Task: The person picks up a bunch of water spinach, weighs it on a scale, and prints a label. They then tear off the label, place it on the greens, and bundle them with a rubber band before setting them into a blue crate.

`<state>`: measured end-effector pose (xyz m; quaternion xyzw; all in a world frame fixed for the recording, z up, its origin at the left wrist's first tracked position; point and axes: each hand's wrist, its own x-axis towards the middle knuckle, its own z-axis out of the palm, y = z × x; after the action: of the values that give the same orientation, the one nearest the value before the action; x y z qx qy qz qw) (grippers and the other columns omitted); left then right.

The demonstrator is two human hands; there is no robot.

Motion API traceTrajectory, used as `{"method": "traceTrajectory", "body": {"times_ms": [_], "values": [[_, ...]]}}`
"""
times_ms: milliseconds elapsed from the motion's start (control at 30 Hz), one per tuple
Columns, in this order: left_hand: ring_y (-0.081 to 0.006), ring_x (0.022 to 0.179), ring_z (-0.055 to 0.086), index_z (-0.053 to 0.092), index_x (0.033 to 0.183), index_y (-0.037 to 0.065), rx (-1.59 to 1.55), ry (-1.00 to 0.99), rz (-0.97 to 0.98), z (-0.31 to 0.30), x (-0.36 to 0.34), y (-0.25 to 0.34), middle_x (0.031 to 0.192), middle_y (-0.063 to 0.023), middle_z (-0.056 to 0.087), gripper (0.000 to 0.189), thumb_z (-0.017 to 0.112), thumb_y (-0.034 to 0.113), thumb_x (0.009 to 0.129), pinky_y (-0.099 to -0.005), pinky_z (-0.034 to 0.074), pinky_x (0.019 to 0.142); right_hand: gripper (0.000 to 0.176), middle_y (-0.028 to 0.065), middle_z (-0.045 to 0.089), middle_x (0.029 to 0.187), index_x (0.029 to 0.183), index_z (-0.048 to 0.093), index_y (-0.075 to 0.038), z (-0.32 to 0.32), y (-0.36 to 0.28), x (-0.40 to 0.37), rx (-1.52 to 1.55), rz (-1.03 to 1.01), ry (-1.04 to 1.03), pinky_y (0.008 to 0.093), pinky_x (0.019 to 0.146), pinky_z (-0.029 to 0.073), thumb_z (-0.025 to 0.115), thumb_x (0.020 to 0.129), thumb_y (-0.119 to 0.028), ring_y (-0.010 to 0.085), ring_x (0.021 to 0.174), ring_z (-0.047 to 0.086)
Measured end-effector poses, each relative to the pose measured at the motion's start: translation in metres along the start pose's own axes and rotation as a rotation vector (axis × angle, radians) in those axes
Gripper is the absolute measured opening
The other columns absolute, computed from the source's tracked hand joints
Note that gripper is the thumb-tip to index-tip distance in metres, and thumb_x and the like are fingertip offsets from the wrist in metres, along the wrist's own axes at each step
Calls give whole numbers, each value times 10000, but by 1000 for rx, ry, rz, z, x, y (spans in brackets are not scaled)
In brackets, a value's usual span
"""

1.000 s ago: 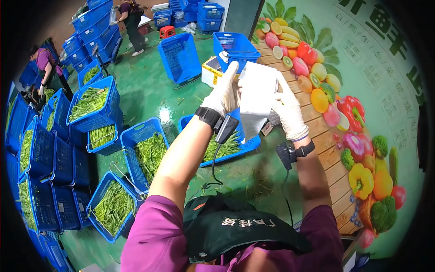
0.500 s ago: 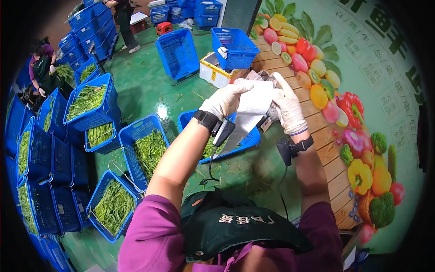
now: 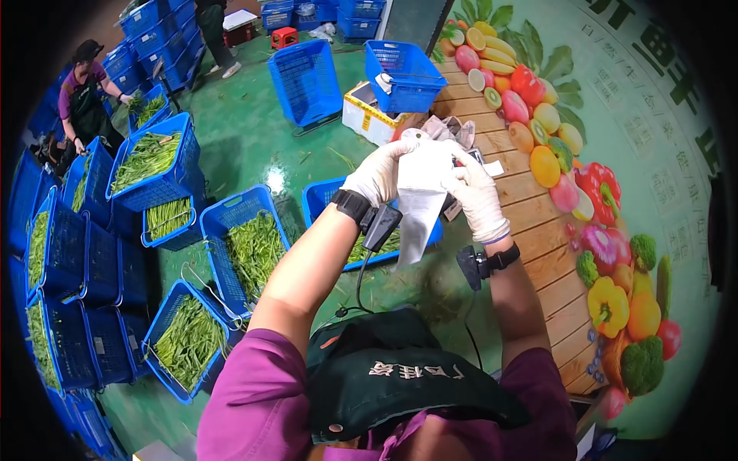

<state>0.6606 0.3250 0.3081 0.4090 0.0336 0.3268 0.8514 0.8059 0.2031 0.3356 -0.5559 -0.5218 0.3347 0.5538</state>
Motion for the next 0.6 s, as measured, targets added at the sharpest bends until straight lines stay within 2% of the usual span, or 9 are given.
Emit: {"method": "traceTrajectory", "body": {"times_ms": [67,100,133,200,333,433,467,567,600], "values": [[-263,1009,625,542,1139,-12,-525,-48,-249,-2,5,2,1094,-153,634,334,599,150,853,-406,498,906,610,-58,546,799,1399,376,-33,-4,0,3,54,23,-56,170,698,410,576,826,33,13,730,484],[-263,1009,625,542,1139,-12,-524,-39,-244,-4,8,-3,1094,-153,634,334,599,150,853,-406,498,906,589,-56,544,803,1392,378,-19,-5,-1,5,-35,39,-59,171,687,418,565,835,29,18,725,490],[-264,999,629,540,1137,-22,-63,-93,-96,-7,11,-11,1088,-157,635,331,596,140,854,-404,505,898,589,-56,544,803,1392,378,-19,-10,5,9,-29,43,-68,171,687,418,565,835,29,18,725,490],[-265,990,632,539,1134,-32,404,-135,44,-18,25,-27,1082,-162,636,328,593,130,855,-402,512,889,512,-46,566,827,1345,438,-12,-22,21,18,11,37,-114,176,687,431,569,850,15,28,728,509],[-263,916,654,563,1063,-60,95,32,-215,-31,64,-56,1022,-161,652,255,572,100,865,-373,536,838,307,3,637,929,1168,591,-15,-58,67,42,42,49,-98,195,719,471,606,861,-22,50,806,572],[-253,860,643,568,1043,-38,89,156,-281,-29,100,-76,1002,-157,650,225,539,133,900,-375,526,807,268,18,645,948,1107,619,-4,-89,102,61,35,-8,-44,210,731,483,613,841,18,60,839,585],[-253,860,643,568,1043,-38,92,154,-301,-38,111,-94,1002,-157,650,225,539,133,900,-375,526,807,240,19,643,948,1077,630,-7,-103,116,65,-100,-60,-22,223,743,487,612,839,19,73,842,588],[-254,922,614,554,1087,-11,925,-252,65,-51,146,-126,1040,-149,636,257,430,169,951,-379,487,860,201,61,659,957,973,668,-28,-135,141,73,-258,-157,61,265,804,491,633,787,41,142,876,615],[-254,943,605,550,1099,-2,1009,-267,64,-45,153,-132,1053,-145,632,272,395,177,965,-379,474,878,219,92,655,1003,939,673,-37,-147,143,75,-395,-256,93,303,859,481,644,741,51,199,948,614]]}}
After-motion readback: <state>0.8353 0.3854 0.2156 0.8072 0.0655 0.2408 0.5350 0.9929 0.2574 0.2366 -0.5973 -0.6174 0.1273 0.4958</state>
